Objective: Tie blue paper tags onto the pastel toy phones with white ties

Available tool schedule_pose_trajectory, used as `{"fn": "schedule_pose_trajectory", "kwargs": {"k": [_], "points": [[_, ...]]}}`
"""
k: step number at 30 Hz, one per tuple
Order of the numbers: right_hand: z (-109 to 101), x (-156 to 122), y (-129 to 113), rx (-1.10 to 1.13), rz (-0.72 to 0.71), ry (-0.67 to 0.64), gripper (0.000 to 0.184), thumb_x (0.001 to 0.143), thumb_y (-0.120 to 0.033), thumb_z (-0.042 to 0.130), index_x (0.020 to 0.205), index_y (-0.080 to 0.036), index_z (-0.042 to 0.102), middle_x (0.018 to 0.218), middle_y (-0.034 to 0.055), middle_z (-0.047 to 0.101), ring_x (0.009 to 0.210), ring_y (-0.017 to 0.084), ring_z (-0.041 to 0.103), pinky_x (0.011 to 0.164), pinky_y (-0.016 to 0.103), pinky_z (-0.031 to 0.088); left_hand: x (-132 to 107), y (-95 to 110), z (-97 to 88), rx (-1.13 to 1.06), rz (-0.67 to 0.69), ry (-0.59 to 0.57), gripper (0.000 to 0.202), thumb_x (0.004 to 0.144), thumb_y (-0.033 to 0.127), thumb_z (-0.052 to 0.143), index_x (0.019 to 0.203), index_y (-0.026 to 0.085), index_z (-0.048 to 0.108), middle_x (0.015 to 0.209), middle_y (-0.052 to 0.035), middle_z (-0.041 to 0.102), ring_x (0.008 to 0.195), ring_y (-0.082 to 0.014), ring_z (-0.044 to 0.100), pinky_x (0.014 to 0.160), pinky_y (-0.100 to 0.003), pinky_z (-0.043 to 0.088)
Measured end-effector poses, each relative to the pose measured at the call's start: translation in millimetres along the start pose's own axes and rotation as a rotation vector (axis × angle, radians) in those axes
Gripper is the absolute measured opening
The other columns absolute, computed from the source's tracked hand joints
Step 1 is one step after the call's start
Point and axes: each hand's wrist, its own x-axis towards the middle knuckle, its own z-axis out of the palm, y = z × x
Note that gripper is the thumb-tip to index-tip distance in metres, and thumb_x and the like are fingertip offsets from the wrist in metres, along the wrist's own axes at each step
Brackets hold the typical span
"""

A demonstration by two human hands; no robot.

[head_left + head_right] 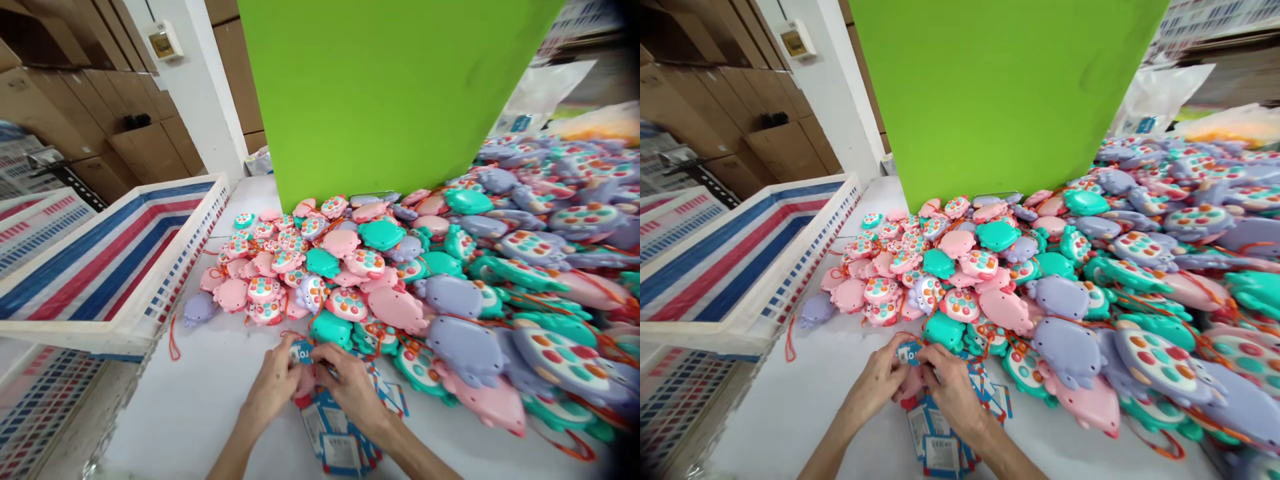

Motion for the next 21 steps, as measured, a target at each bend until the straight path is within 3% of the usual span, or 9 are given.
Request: {"fn": "schedule_pose_trajectory", "kwargs": {"k": [11, 16, 21], "points": [[2.6, -2.2, -0.4, 0.186, 0.193, -0.023, 0.037, 0.070, -0.007, 0.048, 0.104, -0.020, 0.056, 0.099, 0.0053, 0.062, 0.080, 0.017, 0.061, 0.072, 0.030, 0.050, -5.6, -4.4, 2.2, -0.002, -0.071, 0.040, 0.027, 0.075, 0.014, 0.038, 0.101, 0.017, 0.046, 0.045, 0.0064, 0.051, 0.035, -0.0109, 0.046, 0.040, -0.019, 0.034], [-2.9, -1.3, -5.8, 0.156, 0.207, -0.102, 0.034, 0.075, -0.018, 0.050, 0.109, -0.017, 0.055, 0.092, 0.0058, 0.065, 0.080, 0.019, 0.061, 0.074, 0.032, 0.049, -16.5, -5.3, 1.9, -0.030, -0.053, 0.048, 0.019, 0.077, 0.015, 0.038, 0.094, 0.020, 0.045, 0.050, 0.0059, 0.052, 0.041, -0.0110, 0.049, 0.045, -0.019, 0.037], [-7.1, -2.2, -11.7, 0.154, 0.212, -0.166, 0.027, 0.084, -0.022, 0.040, 0.104, -0.016, 0.057, 0.085, 0.0068, 0.066, 0.074, 0.018, 0.061, 0.065, 0.028, 0.049, -35.8, -3.4, 4.8, -0.038, -0.039, 0.113, 0.006, 0.079, 0.018, 0.039, 0.080, 0.021, 0.044, 0.055, 0.0044, 0.054, 0.049, -0.0112, 0.050, 0.049, -0.018, 0.037]]}}
